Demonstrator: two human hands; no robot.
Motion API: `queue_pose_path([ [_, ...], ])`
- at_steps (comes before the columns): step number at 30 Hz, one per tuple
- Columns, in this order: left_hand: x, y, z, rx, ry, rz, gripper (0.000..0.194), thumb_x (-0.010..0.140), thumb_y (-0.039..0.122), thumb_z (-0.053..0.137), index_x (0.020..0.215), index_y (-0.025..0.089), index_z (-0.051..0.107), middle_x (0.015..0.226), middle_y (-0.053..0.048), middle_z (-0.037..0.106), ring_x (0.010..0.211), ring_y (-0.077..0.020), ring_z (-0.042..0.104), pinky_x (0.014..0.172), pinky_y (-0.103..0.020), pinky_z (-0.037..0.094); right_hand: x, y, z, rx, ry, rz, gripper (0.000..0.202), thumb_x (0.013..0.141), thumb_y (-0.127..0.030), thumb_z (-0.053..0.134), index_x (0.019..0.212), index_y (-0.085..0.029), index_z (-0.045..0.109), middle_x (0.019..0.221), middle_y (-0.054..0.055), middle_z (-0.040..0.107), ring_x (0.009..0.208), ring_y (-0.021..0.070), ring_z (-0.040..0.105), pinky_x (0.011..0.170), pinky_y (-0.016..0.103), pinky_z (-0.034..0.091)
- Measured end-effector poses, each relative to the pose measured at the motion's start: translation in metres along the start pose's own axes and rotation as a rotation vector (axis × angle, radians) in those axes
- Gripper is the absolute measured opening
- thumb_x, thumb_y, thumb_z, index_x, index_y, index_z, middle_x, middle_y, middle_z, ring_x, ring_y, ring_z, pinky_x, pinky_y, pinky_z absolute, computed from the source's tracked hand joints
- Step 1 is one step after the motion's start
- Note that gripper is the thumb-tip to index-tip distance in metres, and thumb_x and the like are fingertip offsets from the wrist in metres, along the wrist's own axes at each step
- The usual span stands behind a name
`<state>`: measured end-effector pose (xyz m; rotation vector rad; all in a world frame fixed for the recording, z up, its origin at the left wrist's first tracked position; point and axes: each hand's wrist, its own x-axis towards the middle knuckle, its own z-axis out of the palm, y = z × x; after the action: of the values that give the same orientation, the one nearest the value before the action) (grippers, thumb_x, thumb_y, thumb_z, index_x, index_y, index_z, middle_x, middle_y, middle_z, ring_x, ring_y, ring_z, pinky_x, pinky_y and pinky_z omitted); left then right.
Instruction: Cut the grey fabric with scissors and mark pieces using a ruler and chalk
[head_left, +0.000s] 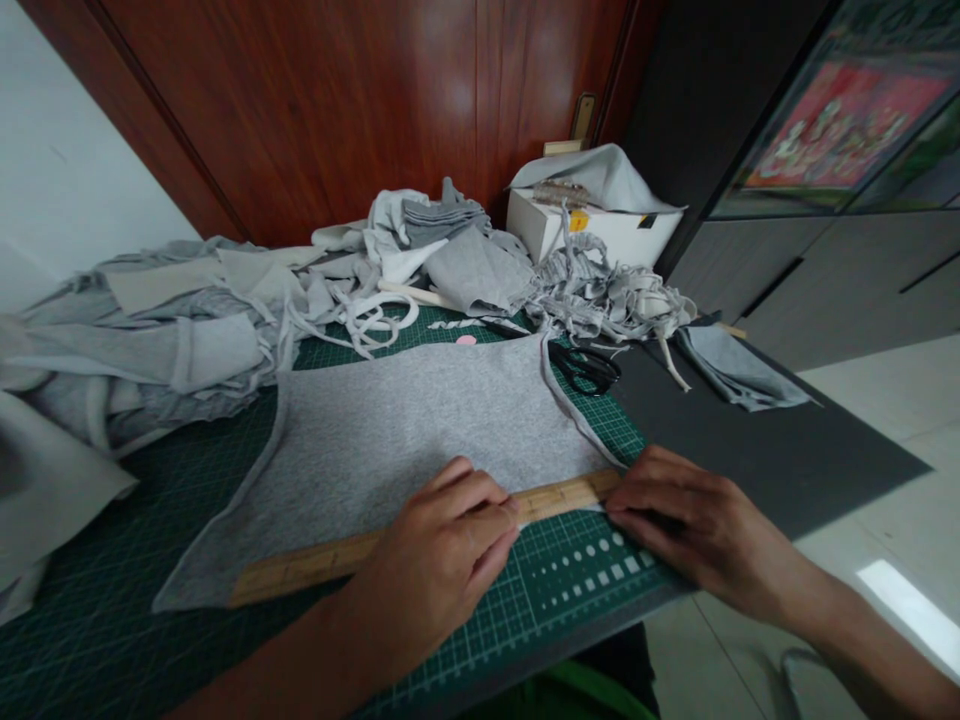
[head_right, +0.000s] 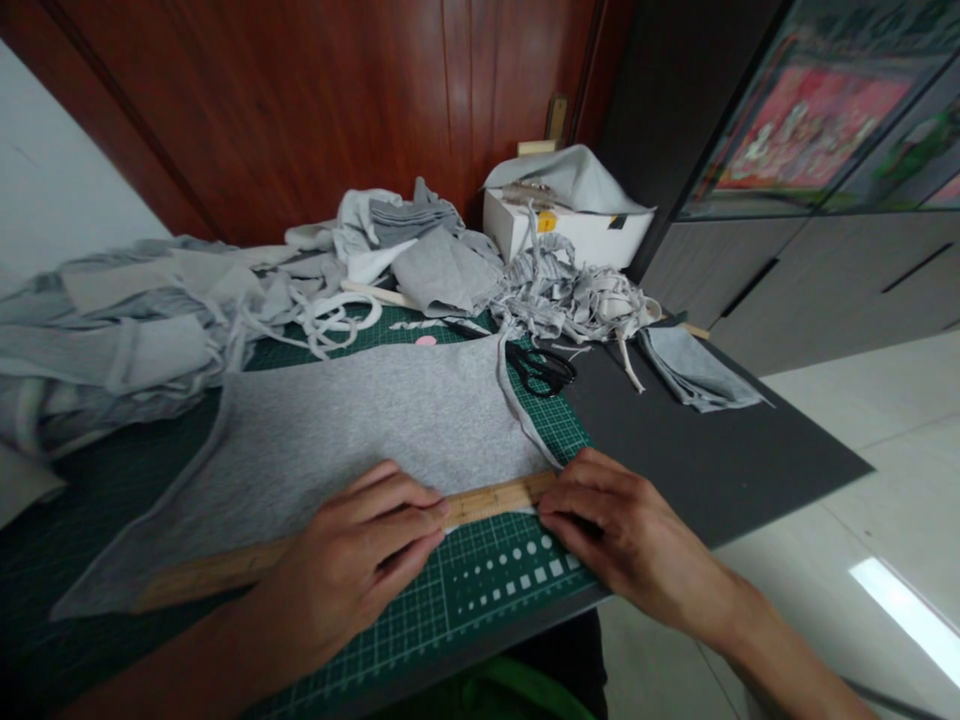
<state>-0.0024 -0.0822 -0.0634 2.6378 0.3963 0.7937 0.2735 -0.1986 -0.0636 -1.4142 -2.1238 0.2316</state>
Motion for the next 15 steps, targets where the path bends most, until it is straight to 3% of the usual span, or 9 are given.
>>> queue_pose_path([
  [3, 0.0, -0.001, 0.0, 0.02, 0.012, 0.015, 0.013, 0.1, 0.012, 0.061, 0.102, 0.018, 0.072, 0.096, -0.003, 0.072, 0.088, -0.0177, 0.061, 0.08, -0.032, 0.054, 0.0, 0.002, 0.001, 0.048, 0.019, 0.021, 0.009, 0.103, -0.022, 0.066, 0.106, -0.022, 0.073, 0.095, 0.006, 0.07, 0.09, 0.0207, 0.067, 0.074, 0.033, 0.057],
  [9, -0.001, -0.001, -0.001, 0.115, 0.014, 0.089, 0.013, 0.101, 0.013, 0.059, 0.104, 0.014, 0.071, 0.094, -0.003, 0.073, 0.085, -0.0176, 0.062, 0.078, -0.031, 0.055, 0.005, -0.006, 0.004, -0.108, 0.015, -0.027, 0.019, 0.107, -0.023, 0.057, 0.097, -0.02, 0.074, 0.089, 0.007, 0.069, 0.082, 0.0206, 0.064, 0.07, 0.034, 0.056],
  [15, -0.003, 0.004, 0.0, 0.221, -0.041, 0.115, 0.012, 0.1, 0.01, 0.058, 0.102, 0.012, 0.07, 0.098, -0.007, 0.073, 0.087, -0.0208, 0.06, 0.078, -0.035, 0.057, 0.008, -0.019, 0.005, -0.196, 0.118, -0.192, 0.019, 0.102, -0.01, 0.061, 0.113, -0.017, 0.073, 0.104, 0.012, 0.073, 0.097, 0.026, 0.063, 0.079, 0.041, 0.056],
])
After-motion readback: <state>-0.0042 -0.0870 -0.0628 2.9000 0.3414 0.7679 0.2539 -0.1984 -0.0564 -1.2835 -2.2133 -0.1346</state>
